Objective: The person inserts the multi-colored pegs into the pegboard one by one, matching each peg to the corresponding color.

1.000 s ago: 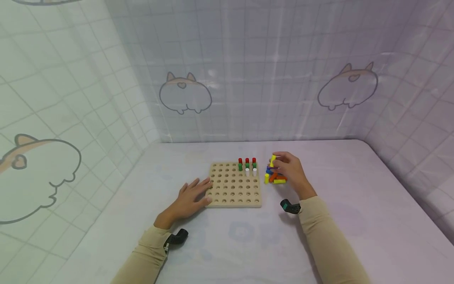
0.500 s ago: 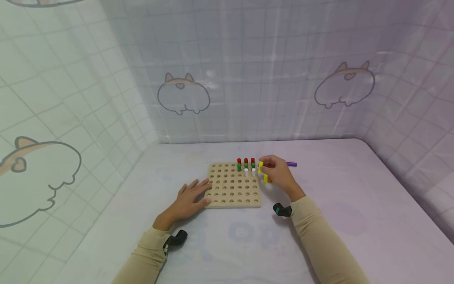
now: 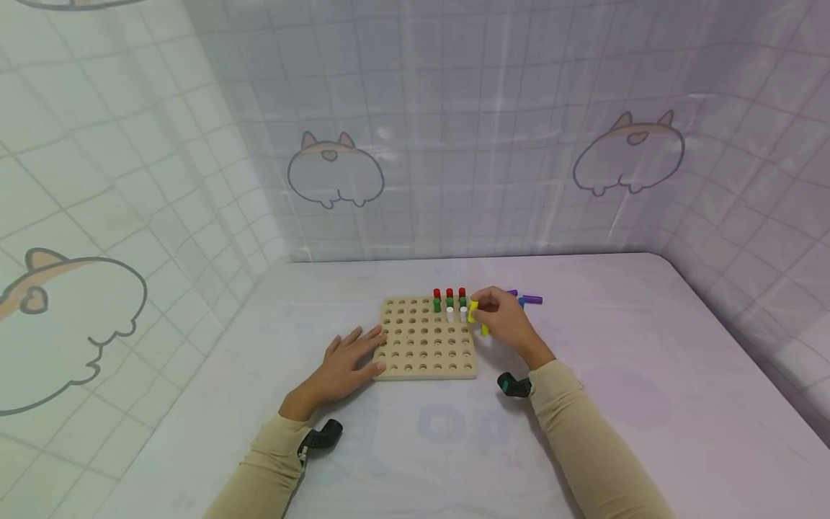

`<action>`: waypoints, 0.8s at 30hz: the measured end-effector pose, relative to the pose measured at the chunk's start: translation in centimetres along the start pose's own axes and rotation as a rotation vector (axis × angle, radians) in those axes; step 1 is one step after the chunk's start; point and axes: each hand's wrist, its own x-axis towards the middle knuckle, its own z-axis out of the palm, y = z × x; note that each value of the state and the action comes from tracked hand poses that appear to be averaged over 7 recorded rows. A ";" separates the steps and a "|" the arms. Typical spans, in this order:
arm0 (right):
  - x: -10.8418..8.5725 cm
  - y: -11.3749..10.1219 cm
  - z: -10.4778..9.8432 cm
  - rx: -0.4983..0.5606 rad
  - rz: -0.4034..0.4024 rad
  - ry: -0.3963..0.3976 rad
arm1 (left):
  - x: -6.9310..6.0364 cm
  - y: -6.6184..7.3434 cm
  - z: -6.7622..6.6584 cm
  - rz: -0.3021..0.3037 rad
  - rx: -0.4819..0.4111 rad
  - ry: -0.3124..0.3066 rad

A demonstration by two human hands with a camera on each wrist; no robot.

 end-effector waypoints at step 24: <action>0.0 0.0 0.8 -0.114 0.017 -0.046 | 0.3 -0.3 0.2 0.012 -0.003 0.002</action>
